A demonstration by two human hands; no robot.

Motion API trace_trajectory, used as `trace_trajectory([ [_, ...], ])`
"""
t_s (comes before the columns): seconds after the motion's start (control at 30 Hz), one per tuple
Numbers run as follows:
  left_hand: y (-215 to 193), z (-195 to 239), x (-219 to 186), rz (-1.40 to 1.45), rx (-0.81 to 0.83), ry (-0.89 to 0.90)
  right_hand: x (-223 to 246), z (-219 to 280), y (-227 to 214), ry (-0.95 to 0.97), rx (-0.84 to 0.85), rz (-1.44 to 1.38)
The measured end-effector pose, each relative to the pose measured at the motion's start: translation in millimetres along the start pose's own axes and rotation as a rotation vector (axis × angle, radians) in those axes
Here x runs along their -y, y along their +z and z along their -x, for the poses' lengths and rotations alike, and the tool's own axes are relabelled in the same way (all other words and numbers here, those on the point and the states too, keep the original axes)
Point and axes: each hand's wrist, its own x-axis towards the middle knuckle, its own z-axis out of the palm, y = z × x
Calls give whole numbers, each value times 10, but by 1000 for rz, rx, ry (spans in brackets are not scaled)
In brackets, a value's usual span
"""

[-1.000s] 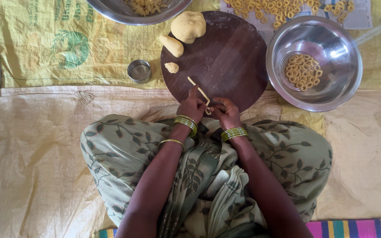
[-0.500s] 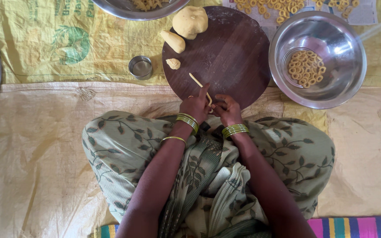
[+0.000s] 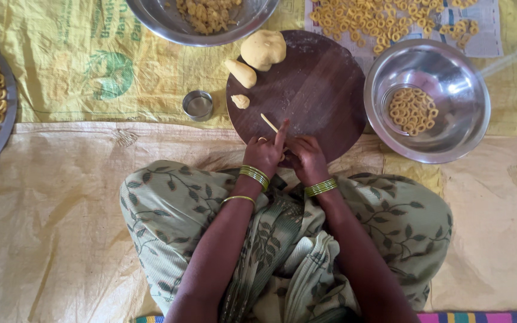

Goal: The person rolls small pieces of dough into thin strips on a wooden board, then joins the ends to form small rings. The rings are placed into a metal bowl. Additional dough pieces and finished rings are visible nearby.

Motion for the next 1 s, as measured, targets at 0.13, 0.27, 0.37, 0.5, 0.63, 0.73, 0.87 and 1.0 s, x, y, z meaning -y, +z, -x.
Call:
trace_trajectory([
  [0.13,-22,-7,9,-55,-4,-49,13,-68,23,41,-37,2],
  [0.27,-13,-42,-18,-34,-53,-91,-25,-41,19,-2,-49,14],
  [0.37,-2,-31,-25,-35,0,-118,-13,-22,56,-18,-37,38],
  [0.5,66,-32,-35,-32,-45,-97,-37,-35,66,-38,-27,96],
  [0.63,98,-19,-28,0,7,-129,-37,-5,55,6,-38,21],
  [0.73,54,3,-42,14,-33,-87,-6,-22,38,5,-48,35],
  [0.87,-36,-7,-74,70,-18,-96,34,-48,-4,-97,-55,156],
  [1.0,-85,-27,-92,12,26,-119,-35,-7,-71,-131,-20,234],
])
